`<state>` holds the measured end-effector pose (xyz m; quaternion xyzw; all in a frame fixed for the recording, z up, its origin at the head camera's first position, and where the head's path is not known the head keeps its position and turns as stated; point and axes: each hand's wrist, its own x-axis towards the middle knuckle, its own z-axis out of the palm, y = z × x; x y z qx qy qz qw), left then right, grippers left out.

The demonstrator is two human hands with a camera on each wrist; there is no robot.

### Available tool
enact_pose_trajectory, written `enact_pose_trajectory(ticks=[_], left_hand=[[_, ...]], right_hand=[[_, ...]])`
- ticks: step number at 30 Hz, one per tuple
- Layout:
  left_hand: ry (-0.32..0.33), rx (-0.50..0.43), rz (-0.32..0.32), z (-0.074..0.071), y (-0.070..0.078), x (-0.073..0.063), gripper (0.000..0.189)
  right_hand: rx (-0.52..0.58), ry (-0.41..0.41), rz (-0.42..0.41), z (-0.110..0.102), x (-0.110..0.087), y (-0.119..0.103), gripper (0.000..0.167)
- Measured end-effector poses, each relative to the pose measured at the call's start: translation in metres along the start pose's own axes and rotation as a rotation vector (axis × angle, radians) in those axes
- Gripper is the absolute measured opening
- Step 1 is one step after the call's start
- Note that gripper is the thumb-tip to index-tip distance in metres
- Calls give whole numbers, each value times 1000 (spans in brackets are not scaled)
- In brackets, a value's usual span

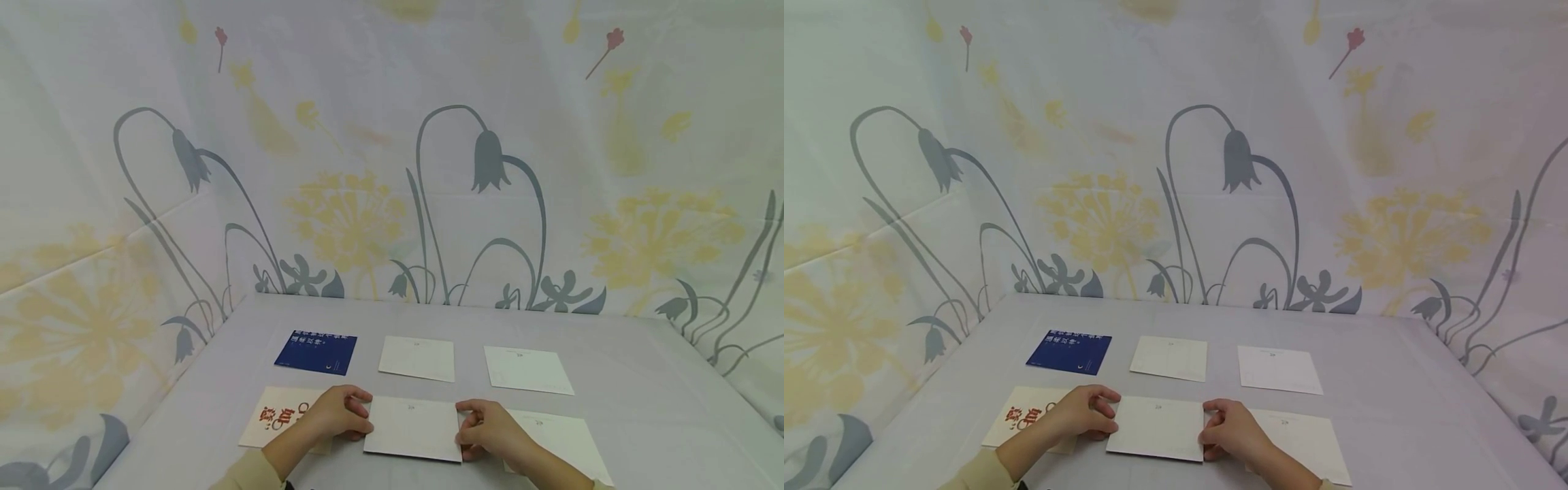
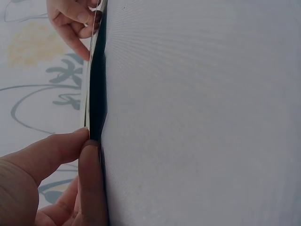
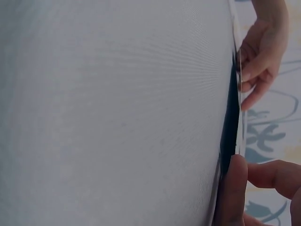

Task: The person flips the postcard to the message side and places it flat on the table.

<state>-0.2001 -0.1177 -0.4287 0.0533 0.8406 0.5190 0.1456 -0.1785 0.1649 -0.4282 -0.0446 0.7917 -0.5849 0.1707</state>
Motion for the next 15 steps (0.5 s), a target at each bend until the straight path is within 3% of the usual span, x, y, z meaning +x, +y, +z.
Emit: enact_pose_trajectory(ticks=[15], left_hand=[[-8,-26,3,-2,-1,0,46]], right_hand=[[-17,-5,-38,-1,-2,-1,61]])
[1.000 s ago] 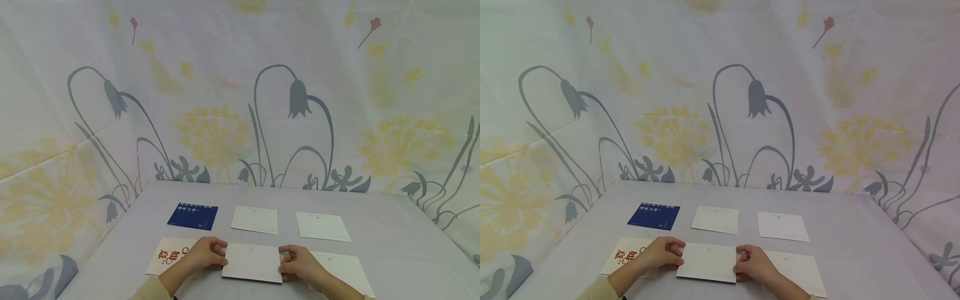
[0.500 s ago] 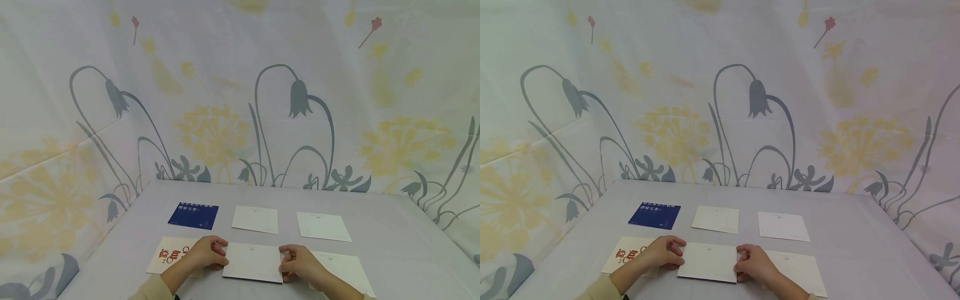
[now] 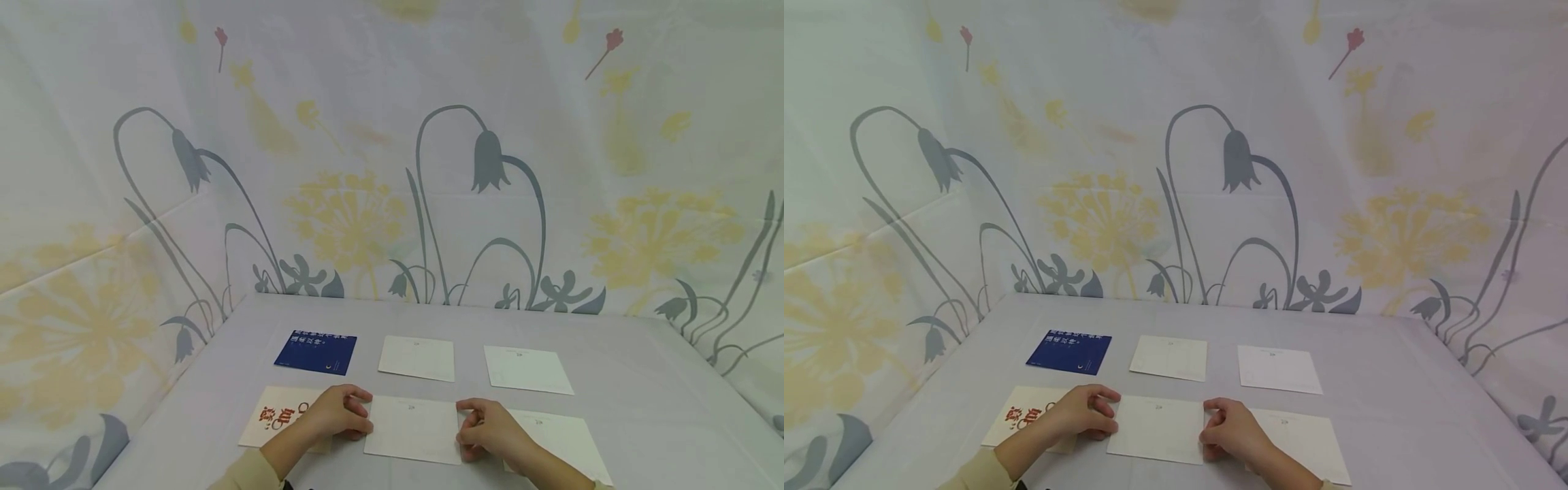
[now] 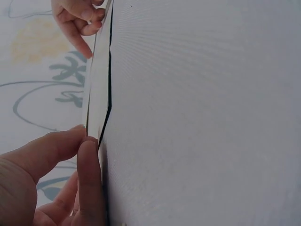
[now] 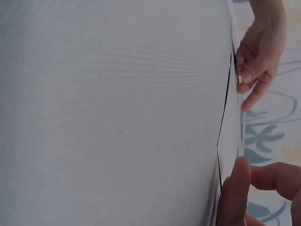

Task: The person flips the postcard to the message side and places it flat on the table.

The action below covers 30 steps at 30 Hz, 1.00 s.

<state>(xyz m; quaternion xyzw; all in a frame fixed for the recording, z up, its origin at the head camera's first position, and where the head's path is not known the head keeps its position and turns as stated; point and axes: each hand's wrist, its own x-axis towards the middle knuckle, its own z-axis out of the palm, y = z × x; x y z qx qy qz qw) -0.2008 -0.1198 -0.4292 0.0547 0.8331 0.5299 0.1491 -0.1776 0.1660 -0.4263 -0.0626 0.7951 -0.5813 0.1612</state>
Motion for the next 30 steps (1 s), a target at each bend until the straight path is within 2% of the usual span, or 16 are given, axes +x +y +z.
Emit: enact_pose_trajectory(ticks=[6,10,15,21,30], left_hand=[[15,-61,3,-1,1,-1,46],[24,-57,25,-4,2,-1,47],[39,-41,45,-12,3,1,48],[60,-85,49,-23,3,2,51],[93,-127,106,-41,-1,5,53]], right_hand=[[-26,17,-31,1,2,-1,59],[-20,16,-44,2,6,-2,59],[18,9,-62,4,11,-7,60],[46,6,-96,11,19,-18,60],[60,-2,-152,24,27,-29,57]])
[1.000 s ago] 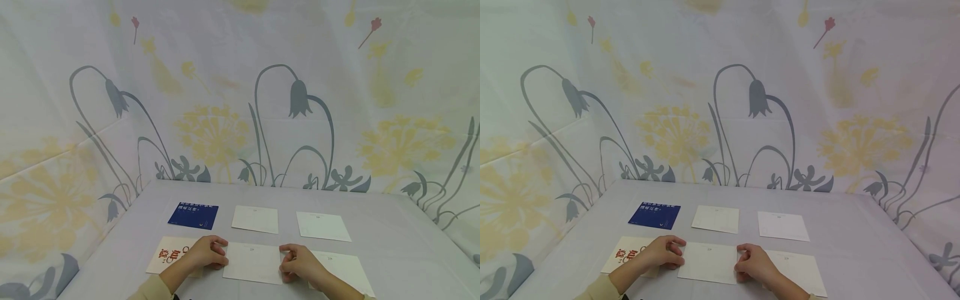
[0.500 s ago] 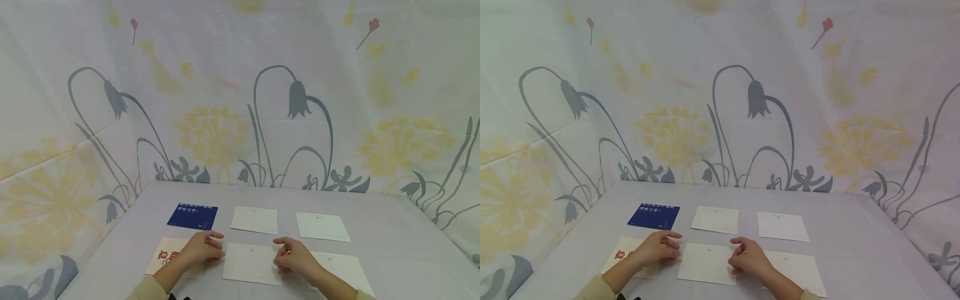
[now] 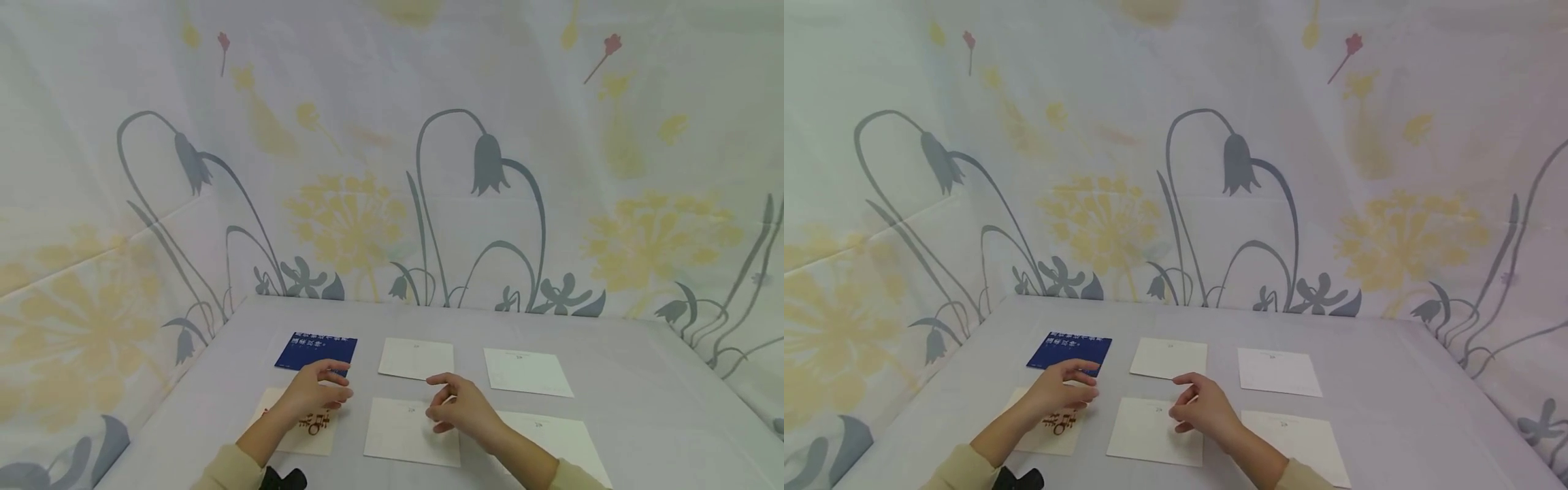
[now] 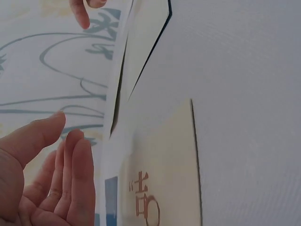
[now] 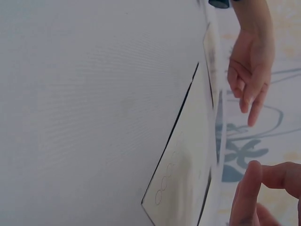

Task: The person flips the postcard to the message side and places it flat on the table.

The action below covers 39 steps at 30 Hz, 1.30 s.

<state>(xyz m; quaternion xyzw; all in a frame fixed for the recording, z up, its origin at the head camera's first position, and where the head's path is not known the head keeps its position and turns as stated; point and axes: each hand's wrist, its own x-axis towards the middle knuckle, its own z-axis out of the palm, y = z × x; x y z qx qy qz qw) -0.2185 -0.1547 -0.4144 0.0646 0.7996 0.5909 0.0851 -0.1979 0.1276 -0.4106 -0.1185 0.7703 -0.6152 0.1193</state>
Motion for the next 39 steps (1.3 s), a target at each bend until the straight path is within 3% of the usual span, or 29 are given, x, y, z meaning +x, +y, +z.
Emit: enact_pose_trajectory(ticks=[8,20,26,33,39], left_hand=[[56,27,35,-12,-4,5,53],[170,124,32,-31,-11,11,48],[153,162,61,-42,-11,17,50],[148,235,66,-54,-15,24,49],[125,272,120,-68,-18,29,51]], right_hand=[[1,-11,-48,12,9,-7,53],[8,-21,-96,31,25,-11,49],[-9,-20,-139,37,32,-11,47],[-102,5,-171,46,49,-9,42],[-167,2,-213,56,65,-13,41]])
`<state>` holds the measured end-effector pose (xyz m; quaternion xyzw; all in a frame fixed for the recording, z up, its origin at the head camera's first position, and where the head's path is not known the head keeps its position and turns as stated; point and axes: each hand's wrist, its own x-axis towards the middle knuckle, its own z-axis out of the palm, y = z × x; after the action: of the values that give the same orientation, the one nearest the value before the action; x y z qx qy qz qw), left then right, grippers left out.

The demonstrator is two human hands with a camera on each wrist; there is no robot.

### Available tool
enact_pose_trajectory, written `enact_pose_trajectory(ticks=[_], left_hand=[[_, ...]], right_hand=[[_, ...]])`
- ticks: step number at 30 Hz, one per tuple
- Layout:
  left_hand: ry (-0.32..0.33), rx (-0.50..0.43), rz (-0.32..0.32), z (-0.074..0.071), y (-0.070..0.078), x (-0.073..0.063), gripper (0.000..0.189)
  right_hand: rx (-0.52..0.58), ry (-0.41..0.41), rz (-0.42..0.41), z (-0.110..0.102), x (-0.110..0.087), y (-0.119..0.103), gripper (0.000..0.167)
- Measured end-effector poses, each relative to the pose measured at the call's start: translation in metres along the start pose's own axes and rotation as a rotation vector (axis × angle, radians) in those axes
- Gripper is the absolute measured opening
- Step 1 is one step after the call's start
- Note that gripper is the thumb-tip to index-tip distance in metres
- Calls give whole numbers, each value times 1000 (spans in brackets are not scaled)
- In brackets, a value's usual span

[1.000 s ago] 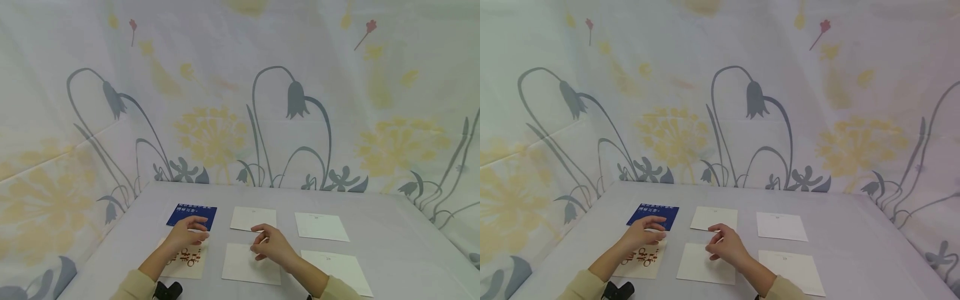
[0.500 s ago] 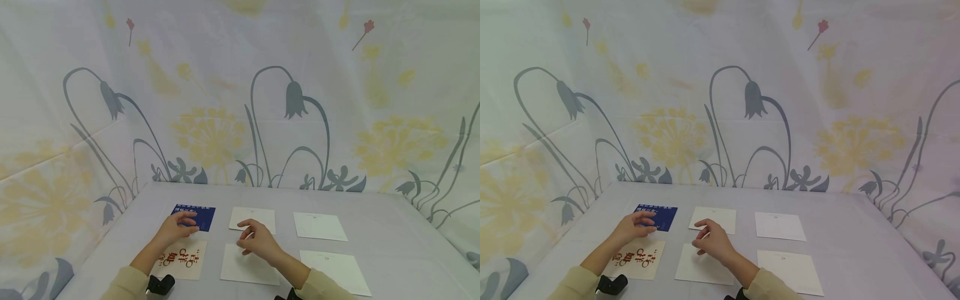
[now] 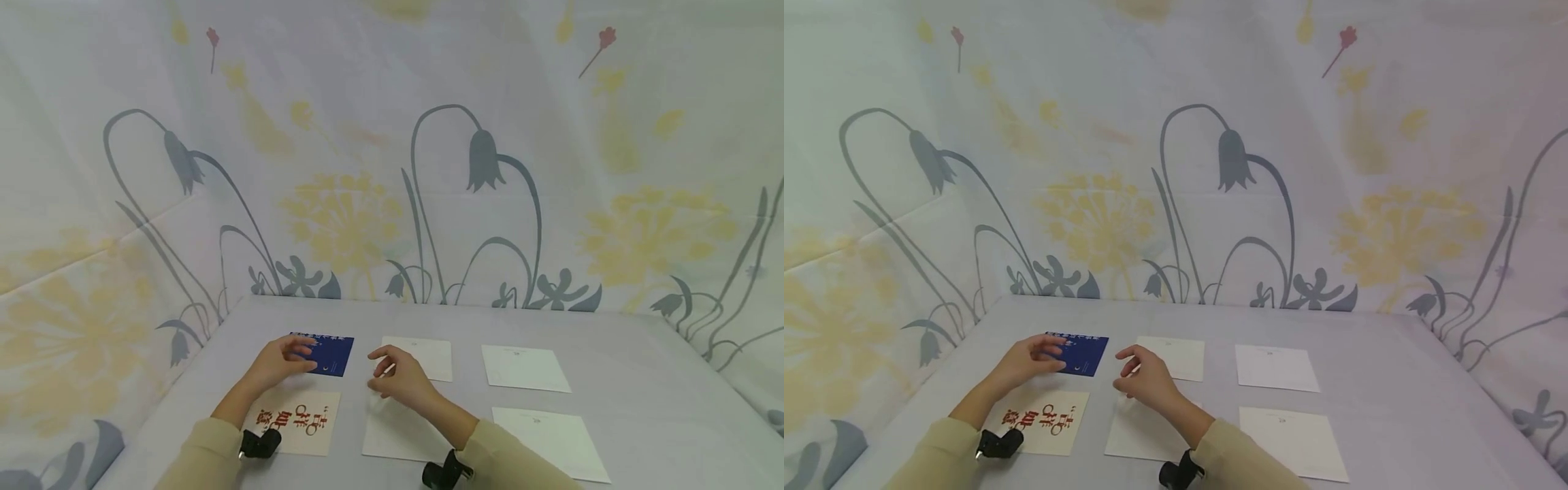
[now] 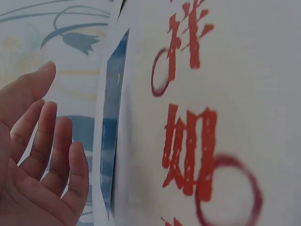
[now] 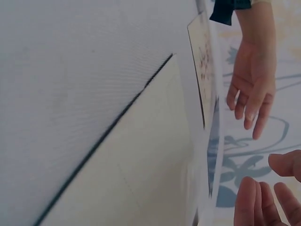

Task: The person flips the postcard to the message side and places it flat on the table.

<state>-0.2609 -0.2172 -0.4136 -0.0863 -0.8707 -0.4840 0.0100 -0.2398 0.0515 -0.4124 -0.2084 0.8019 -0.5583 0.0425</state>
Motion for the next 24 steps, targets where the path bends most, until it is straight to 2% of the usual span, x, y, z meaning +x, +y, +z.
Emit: enact_pose_trajectory(ticks=[7,16,20,24], left_hand=[[7,47,55,-9,-11,9,52],[-12,126,26,-23,-31,13,55],[-33,171,27,-30,-37,18,57],[-66,246,40,-35,-36,24,60]], right_hand=[[-62,10,-33,10,18,-1,40],[-154,8,-81,25,36,-2,38],[-253,-14,-85,29,46,1,38],[-359,-32,-83,30,54,5,38]])
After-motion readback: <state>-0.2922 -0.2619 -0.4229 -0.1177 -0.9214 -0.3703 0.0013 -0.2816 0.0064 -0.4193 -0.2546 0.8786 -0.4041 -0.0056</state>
